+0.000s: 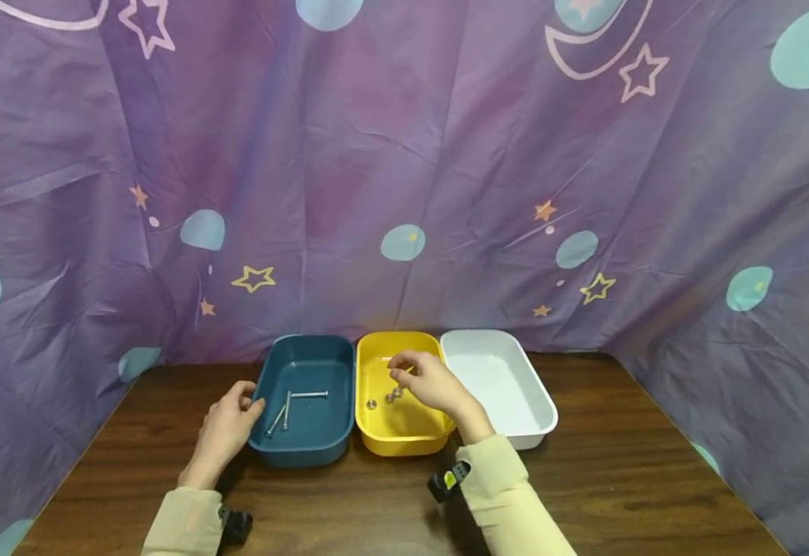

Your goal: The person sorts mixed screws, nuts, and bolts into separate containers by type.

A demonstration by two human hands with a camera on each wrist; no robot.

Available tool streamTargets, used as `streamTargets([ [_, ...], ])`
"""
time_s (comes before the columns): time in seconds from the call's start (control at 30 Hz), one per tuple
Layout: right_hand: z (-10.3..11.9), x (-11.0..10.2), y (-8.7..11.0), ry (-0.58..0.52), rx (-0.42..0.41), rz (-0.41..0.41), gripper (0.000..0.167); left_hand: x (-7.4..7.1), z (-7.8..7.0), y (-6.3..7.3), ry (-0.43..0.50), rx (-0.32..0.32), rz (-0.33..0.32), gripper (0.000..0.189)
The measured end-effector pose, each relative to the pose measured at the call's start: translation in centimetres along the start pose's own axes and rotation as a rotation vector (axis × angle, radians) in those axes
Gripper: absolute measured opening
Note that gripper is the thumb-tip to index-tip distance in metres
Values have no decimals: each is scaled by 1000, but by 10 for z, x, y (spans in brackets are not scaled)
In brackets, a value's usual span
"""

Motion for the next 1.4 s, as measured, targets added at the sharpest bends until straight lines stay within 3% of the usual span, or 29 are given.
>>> streamTargets([
  [0.13,-2,-11,12,-47,11,-47,12,-3,-1,-1,-4,-1,-6,39],
  [0.47,1,-38,43,-19,-42,-81,15,-6,-4,-1,-9,1,-13,38],
  [0.83,-28,-77,64,-111,11,-125,17,-5,-3,-1,-13,-5,-3,38],
  [1.1,-49,-112,75,58,4,-208,14,-3,-3,-2,-11,-12,-2,38],
  [1.4,-89,-140,77,211,76,-292,16,-1,1,0,-16,-16,-5,37],
])
Point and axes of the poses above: each hand's wrist, its own y-axis away from the middle knuckle, its own x-axis out of the palm, z = x × y, the point moved 8 cm from there along -y, towards the middle knuckle, and after that the axes turned 2 degrees about x, right-handed, at the moved point
